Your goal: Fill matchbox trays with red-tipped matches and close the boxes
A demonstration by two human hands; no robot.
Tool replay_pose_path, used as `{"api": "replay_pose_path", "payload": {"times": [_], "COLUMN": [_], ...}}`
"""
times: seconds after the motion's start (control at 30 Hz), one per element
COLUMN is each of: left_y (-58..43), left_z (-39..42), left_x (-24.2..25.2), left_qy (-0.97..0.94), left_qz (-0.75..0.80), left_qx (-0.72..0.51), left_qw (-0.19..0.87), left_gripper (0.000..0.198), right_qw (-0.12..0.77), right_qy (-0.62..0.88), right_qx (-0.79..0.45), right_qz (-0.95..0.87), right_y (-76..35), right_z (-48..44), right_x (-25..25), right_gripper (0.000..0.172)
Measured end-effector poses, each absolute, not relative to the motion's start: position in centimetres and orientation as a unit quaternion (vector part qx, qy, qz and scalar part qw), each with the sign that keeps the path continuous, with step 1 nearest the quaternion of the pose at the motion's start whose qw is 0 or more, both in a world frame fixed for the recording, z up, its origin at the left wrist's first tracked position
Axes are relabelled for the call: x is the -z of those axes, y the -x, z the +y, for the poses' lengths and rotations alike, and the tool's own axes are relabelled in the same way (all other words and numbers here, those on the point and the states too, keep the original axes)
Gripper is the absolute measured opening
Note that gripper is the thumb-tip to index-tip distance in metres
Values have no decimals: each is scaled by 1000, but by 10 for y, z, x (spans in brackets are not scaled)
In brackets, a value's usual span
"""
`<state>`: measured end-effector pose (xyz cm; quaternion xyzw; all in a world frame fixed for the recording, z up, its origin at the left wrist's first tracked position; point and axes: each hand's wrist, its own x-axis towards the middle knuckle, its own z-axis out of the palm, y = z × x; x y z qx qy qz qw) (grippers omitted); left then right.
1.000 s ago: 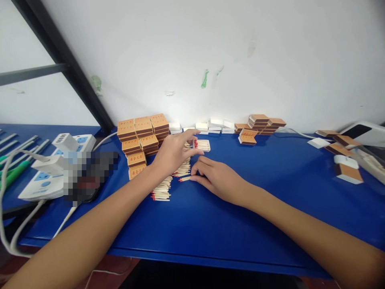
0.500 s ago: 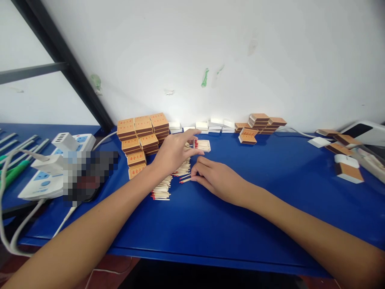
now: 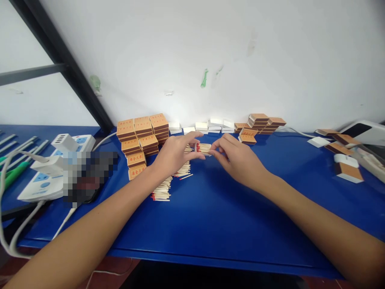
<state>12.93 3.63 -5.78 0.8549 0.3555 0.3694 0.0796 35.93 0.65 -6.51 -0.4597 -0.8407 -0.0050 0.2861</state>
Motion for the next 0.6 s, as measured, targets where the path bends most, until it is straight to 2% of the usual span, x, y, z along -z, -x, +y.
{"api": "replay_pose_path", "payload": {"times": [0.6], "left_y": [-130], "left_z": [33], "left_x": [55], "left_qy": [-858], "left_qz": [345], "left_qx": [-369], "left_qw": [95], "left_gripper": [57], "right_qw": [300], "right_qy": [430], "right_qx": [-18], "right_qz": [-851], "right_y": [-357], "right_z": [2], "right_x": [59], "right_gripper": [13]}}
